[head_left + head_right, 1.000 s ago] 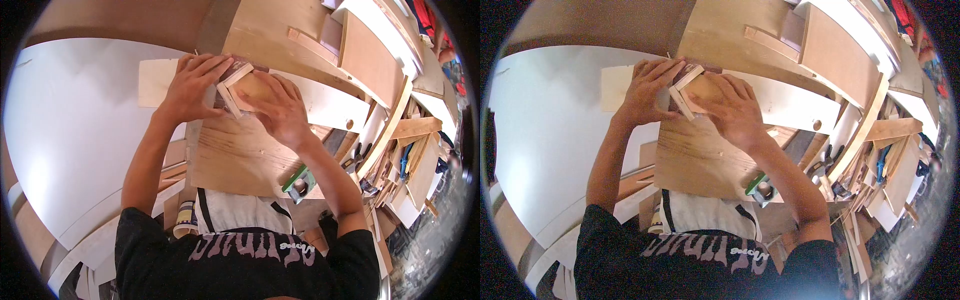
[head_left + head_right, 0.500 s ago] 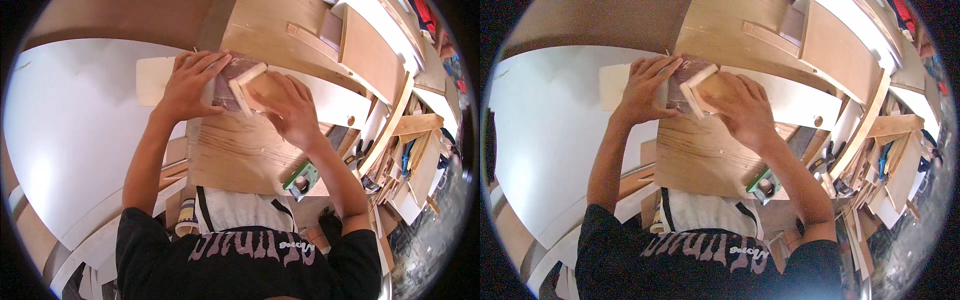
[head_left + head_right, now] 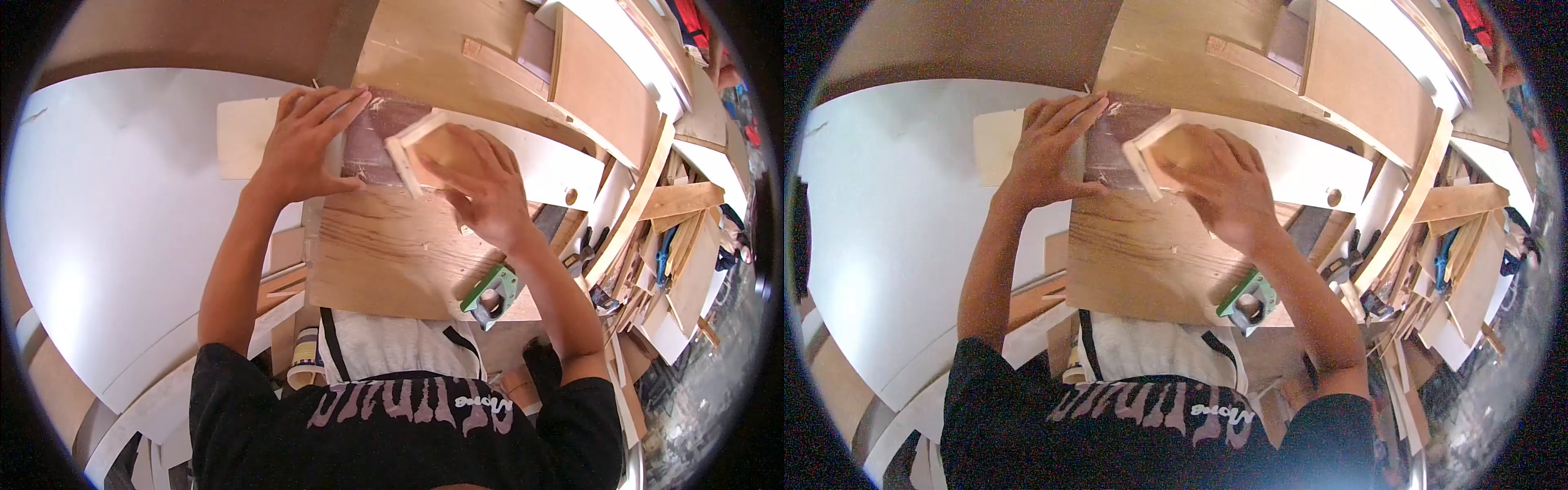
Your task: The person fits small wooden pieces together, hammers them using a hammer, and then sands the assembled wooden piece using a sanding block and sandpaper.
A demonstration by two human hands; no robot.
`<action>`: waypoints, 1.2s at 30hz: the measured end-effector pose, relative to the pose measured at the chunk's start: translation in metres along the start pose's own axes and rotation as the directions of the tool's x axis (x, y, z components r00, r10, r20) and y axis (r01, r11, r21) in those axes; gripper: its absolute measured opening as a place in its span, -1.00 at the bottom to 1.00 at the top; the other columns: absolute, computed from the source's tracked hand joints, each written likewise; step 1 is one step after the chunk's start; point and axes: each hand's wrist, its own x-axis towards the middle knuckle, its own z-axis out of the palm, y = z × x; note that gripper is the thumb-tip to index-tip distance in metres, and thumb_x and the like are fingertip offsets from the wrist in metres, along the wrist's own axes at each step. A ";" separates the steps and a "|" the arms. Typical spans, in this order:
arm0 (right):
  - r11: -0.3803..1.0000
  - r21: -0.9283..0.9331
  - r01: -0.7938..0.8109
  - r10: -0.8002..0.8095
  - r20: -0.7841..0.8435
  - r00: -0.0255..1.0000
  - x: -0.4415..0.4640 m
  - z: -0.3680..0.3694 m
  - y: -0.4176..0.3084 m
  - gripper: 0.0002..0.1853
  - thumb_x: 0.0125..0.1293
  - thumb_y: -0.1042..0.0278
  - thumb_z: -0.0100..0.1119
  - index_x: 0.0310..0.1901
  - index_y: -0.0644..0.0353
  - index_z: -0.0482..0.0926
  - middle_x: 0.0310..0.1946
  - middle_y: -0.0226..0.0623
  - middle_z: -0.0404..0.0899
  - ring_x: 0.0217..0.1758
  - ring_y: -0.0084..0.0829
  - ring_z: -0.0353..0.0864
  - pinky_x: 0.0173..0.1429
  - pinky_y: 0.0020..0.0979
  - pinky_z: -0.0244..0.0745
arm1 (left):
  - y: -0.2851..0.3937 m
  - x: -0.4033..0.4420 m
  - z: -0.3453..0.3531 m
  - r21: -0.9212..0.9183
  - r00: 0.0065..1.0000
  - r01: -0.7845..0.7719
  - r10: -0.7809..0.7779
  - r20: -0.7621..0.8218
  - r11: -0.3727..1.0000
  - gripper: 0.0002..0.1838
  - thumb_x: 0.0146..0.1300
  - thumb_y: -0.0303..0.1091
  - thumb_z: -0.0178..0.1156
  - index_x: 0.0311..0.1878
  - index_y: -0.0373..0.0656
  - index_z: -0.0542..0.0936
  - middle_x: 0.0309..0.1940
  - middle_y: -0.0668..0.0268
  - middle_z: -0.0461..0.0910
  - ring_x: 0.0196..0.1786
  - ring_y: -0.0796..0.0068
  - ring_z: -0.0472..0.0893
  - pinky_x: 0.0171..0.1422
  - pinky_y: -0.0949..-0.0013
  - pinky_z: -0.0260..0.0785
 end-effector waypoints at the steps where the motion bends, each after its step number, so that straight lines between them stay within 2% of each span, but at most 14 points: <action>1: 1.000 0.001 0.001 -0.001 -0.026 1.000 -0.003 0.001 0.003 -0.29 0.10 0.29 0.56 0.34 -0.48 0.67 0.51 -0.26 0.45 0.50 -0.08 0.44 0.55 -0.03 0.30 | -0.001 -0.001 0.000 -0.001 1.000 0.008 -0.008 -0.001 1.000 0.29 -0.34 0.03 0.72 0.61 0.04 0.38 0.53 0.36 0.45 0.55 0.18 0.37 0.70 -0.01 0.04; 8: 0.995 0.057 0.080 -0.075 -0.098 0.992 0.038 0.014 -0.025 -0.35 0.09 0.30 0.56 0.28 -0.43 0.73 0.48 -0.23 0.47 0.50 -0.08 0.45 0.56 -0.06 0.29 | 0.001 -0.001 -0.001 -0.008 1.000 0.013 -0.013 -0.015 1.000 0.27 -0.32 0.00 0.70 0.63 0.07 0.37 0.54 0.40 0.44 0.55 0.18 0.37 0.70 0.00 0.03; 13: 0.999 0.029 0.032 -0.031 -0.029 0.999 0.009 0.001 -0.006 -0.33 0.09 0.34 0.56 0.29 -0.42 0.72 0.49 -0.23 0.46 0.50 -0.08 0.44 0.55 -0.07 0.30 | 0.002 0.001 0.000 -0.015 1.000 0.022 -0.021 0.012 1.000 0.28 -0.32 0.01 0.71 0.63 0.07 0.37 0.55 0.42 0.44 0.56 0.17 0.36 0.71 0.00 0.03; 16: 1.000 0.016 0.012 -0.012 -0.035 0.999 0.012 0.003 -0.010 -0.33 0.08 0.33 0.57 0.29 -0.40 0.72 0.49 -0.23 0.46 0.50 -0.08 0.44 0.55 -0.06 0.31 | 0.001 -0.002 0.000 -0.032 1.000 0.013 -0.013 -0.006 0.999 0.28 -0.31 0.00 0.71 0.63 0.07 0.37 0.55 0.41 0.43 0.57 0.18 0.35 0.72 0.00 0.02; 19: 0.996 0.070 0.059 -0.053 -0.084 0.995 0.027 0.007 -0.015 -0.34 0.09 0.30 0.58 0.29 -0.39 0.72 0.48 -0.22 0.46 0.49 -0.07 0.45 0.55 -0.06 0.31 | 0.003 0.001 -0.001 0.013 1.000 0.027 -0.027 0.003 1.000 0.27 -0.31 -0.03 0.71 0.62 0.07 0.37 0.55 0.39 0.44 0.56 0.18 0.36 0.72 0.00 0.03; 21: 0.997 0.055 0.063 -0.059 -0.064 0.996 0.027 0.012 -0.014 -0.31 0.12 0.27 0.53 0.34 -0.52 0.66 0.50 -0.25 0.43 0.49 -0.06 0.44 0.52 -0.04 0.32 | 0.002 0.000 0.000 -0.012 1.000 0.026 -0.026 -0.003 1.000 0.27 -0.32 -0.03 0.71 0.62 0.07 0.37 0.55 0.38 0.43 0.56 0.17 0.37 0.71 -0.01 0.03; 22: 0.997 0.053 0.063 -0.060 -0.062 0.996 0.021 0.009 -0.012 -0.31 0.12 0.27 0.53 0.34 -0.52 0.66 0.50 -0.25 0.43 0.49 -0.06 0.44 0.52 -0.04 0.32 | 0.002 -0.001 0.001 -0.014 1.000 0.026 -0.026 -0.005 1.000 0.27 -0.32 -0.03 0.71 0.62 0.07 0.37 0.55 0.38 0.43 0.56 0.17 0.37 0.71 -0.01 0.03; 24: 1.000 -0.020 -0.006 0.006 0.001 1.000 0.006 0.001 -0.005 -0.31 0.13 0.27 0.52 0.34 -0.50 0.66 0.51 -0.25 0.42 0.49 -0.05 0.43 0.52 -0.04 0.32 | -0.002 -0.001 0.003 0.009 1.000 0.008 -0.008 0.024 1.000 0.40 -0.40 0.21 0.68 0.66 0.07 0.32 0.59 0.32 0.40 0.59 0.10 0.34 0.71 -0.10 -0.01; 25: 1.000 -0.020 -0.001 0.001 0.005 1.000 0.005 0.001 -0.001 -0.31 0.13 0.27 0.52 0.34 -0.50 0.66 0.51 -0.25 0.42 0.49 -0.05 0.43 0.52 -0.04 0.32 | -0.004 -0.001 0.004 0.009 1.000 0.014 -0.014 0.022 1.000 0.40 -0.40 0.21 0.68 0.66 0.07 0.32 0.59 0.32 0.40 0.59 0.10 0.34 0.71 -0.10 -0.01; 28: 1.000 -0.018 0.022 -0.023 -0.041 0.999 0.007 0.006 -0.003 -0.32 0.14 0.26 0.52 0.34 -0.47 0.66 0.51 -0.22 0.42 0.50 -0.04 0.43 0.53 -0.02 0.31 | -0.001 -0.003 0.004 -0.019 1.000 -0.020 0.020 -0.010 1.000 0.40 -0.42 0.19 0.69 0.66 0.06 0.32 0.58 0.30 0.41 0.58 0.10 0.35 0.70 -0.09 0.00; 30: 0.996 0.061 0.061 -0.055 -0.098 0.994 0.027 0.016 -0.012 -0.32 0.13 0.27 0.52 0.34 -0.46 0.66 0.51 -0.20 0.41 0.50 -0.04 0.42 0.53 -0.01 0.31 | 0.004 0.000 -0.001 0.001 1.000 0.016 -0.016 -0.002 1.000 0.28 -0.33 -0.04 0.71 0.62 0.05 0.36 0.57 0.38 0.41 0.57 0.16 0.35 0.72 -0.01 0.02; 34: 0.999 0.037 0.036 -0.033 -0.069 0.997 0.029 0.013 -0.017 -0.33 0.13 0.27 0.52 0.33 -0.45 0.67 0.48 -0.20 0.44 0.49 -0.05 0.43 0.53 -0.01 0.31 | 0.002 -0.001 0.000 -0.044 1.000 0.024 -0.024 -0.002 0.999 0.29 -0.34 -0.03 0.71 0.63 0.05 0.36 0.57 0.38 0.41 0.56 0.17 0.35 0.72 0.00 0.02; 36: 0.999 0.032 0.017 -0.015 -0.058 0.998 0.012 0.002 -0.007 -0.33 0.14 0.26 0.52 0.34 -0.45 0.67 0.48 -0.20 0.44 0.49 -0.05 0.43 0.53 -0.01 0.31 | 0.000 -0.001 0.002 -0.015 1.000 0.007 -0.007 0.003 1.000 0.41 -0.44 0.16 0.70 0.66 0.08 0.33 0.57 0.32 0.41 0.57 0.11 0.36 0.68 -0.08 0.03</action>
